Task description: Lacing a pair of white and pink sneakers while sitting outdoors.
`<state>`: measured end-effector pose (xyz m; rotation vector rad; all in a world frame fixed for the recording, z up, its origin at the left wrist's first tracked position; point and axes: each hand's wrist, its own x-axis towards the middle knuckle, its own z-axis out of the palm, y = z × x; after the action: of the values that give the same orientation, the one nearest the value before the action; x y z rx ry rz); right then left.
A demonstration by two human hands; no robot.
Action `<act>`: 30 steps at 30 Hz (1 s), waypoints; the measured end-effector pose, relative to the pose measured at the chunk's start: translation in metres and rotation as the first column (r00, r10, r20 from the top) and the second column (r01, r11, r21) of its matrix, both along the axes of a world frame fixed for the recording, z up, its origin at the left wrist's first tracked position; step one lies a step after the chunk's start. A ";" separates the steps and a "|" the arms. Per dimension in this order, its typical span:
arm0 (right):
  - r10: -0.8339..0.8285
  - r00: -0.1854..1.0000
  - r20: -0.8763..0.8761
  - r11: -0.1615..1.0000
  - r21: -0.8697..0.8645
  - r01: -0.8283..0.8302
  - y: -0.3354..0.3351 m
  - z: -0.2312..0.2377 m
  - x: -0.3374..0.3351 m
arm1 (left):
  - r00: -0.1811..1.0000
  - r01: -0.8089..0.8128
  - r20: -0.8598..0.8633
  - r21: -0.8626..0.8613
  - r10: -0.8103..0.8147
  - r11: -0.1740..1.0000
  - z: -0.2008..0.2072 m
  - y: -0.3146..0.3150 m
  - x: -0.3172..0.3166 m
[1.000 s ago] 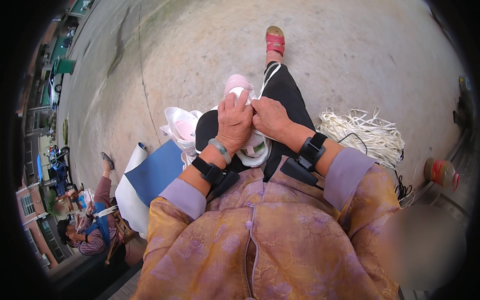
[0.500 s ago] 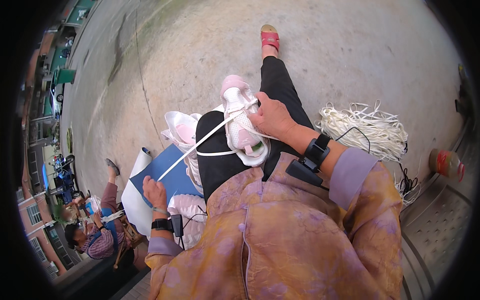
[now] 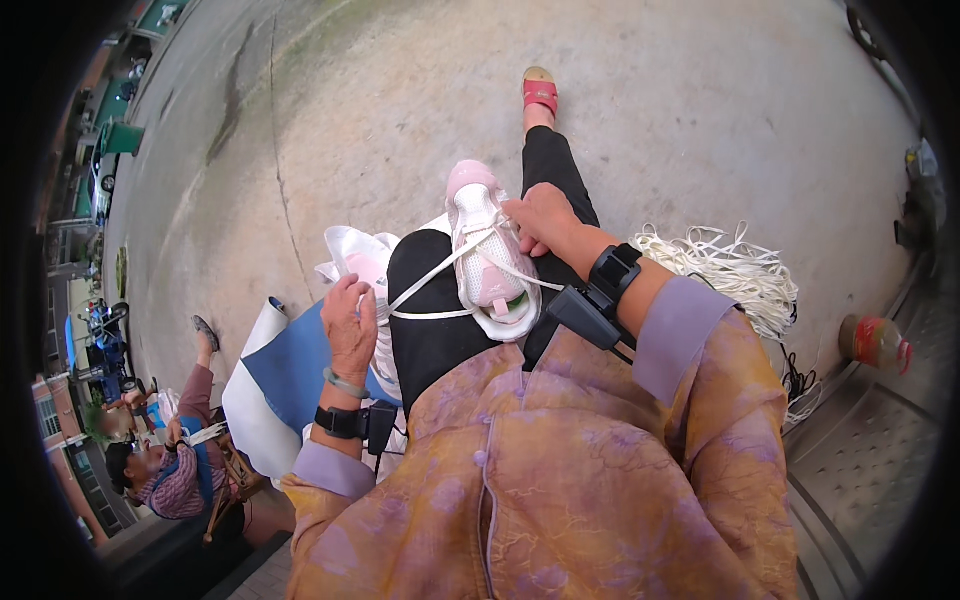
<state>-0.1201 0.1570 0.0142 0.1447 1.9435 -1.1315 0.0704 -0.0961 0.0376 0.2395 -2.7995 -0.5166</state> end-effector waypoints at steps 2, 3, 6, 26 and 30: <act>0.020 1.000 0.016 1.000 0.000 -0.020 0.000 -0.008 -0.005 | 0.995 0.097 0.013 -0.008 -0.097 0.995 0.012 0.028 -0.028; 0.039 0.999 0.035 0.999 -0.008 -0.038 -0.002 -0.011 -0.006 | 0.996 0.091 0.009 -0.003 -0.091 0.996 0.007 0.036 -0.037; -0.217 0.975 0.047 0.948 -0.227 0.222 -0.005 -0.012 0.003 | 0.986 0.159 -0.050 0.064 -0.156 0.985 -0.008 0.054 -0.056; 0.208 0.879 -0.429 0.918 -0.225 -0.328 0.017 -0.001 0.004 | 0.966 0.257 -0.008 0.096 -0.257 0.962 -0.007 0.087 -0.067; 0.181 0.929 -0.324 0.930 -0.250 -0.269 0.012 -0.002 0.002 | 0.957 0.289 -0.082 0.175 -0.278 0.941 -0.004 0.088 -0.069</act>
<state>-0.1181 0.1688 0.0122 -0.4234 1.9593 -1.3217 0.0018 -0.0080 0.0333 -0.1442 -2.7451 -0.8379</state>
